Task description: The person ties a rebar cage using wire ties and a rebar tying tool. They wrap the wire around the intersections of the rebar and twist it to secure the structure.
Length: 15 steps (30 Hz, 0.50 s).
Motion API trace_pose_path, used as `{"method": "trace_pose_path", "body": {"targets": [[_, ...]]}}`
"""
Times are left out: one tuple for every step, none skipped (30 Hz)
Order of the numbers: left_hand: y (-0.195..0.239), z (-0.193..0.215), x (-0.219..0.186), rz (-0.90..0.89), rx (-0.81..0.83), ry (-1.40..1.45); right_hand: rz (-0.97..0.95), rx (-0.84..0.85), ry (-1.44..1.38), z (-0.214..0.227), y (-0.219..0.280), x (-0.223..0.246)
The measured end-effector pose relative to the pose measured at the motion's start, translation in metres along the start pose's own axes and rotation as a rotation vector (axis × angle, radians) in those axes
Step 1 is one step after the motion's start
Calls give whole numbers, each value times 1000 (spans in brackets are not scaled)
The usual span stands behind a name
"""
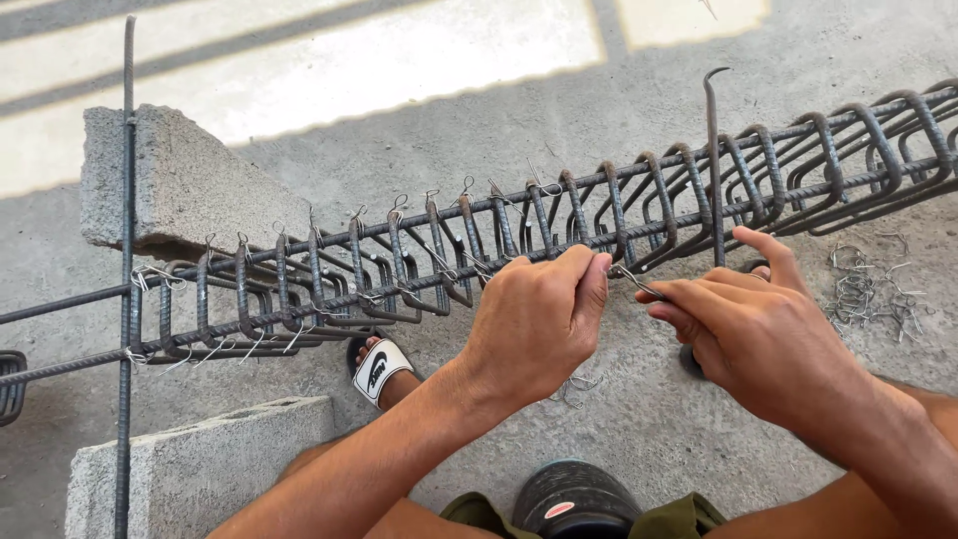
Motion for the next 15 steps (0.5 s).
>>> {"method": "trace_pose_path", "body": {"targets": [[1, -1, 1, -14, 11, 1, -3, -14, -28, 2, 1, 1], [0, 0, 2, -14, 14, 3, -5, -11, -29, 1, 4, 1], [-1, 2, 2, -9, 13, 12, -12, -3, -34, 0, 7, 0], [-4, 4, 2, -8, 3, 16, -10, 0, -35, -1, 7, -3], [-6, 5, 5, -10, -4, 14, -5, -3, -32, -2, 6, -8], [-6, 2, 8, -6, 26, 29, 3, -5, -76, -3, 8, -10], [-7, 0, 11, -2, 57, 44, 11, -6, -121, -5, 11, -13], [-9, -3, 14, 1, 59, 46, 10, -2, -122, 3, 5, -8], [-12, -5, 16, 18, 57, 40, -60, 66, -103, 8, 1, -5], [-16, -7, 20, 33, 52, 31, -127, 131, -80, 12, -5, -4], [-20, -6, 23, 34, 49, 33, -125, 132, -79, 12, -6, -2], [-25, -7, 30, 107, 84, 27, -127, 127, -16, 13, -7, -1], [-29, -7, 37, 180, 119, 22, -130, 121, 46, 15, -7, 1], [-30, -8, 38, 187, 112, 22, -121, 124, 44, 9, -5, 0], [-31, -11, 41, 249, 137, 36, -83, 110, 179, 6, -3, 1]]}}
Point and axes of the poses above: each hand's wrist, its own y-axis away from the middle knuckle, its own z-axis out of the back of the hand, x = y × z, the point moved 5 cm from there along -y, towards the middle knuckle, and after that the axes turned 13 degrees about z, right-handed, at the moved point
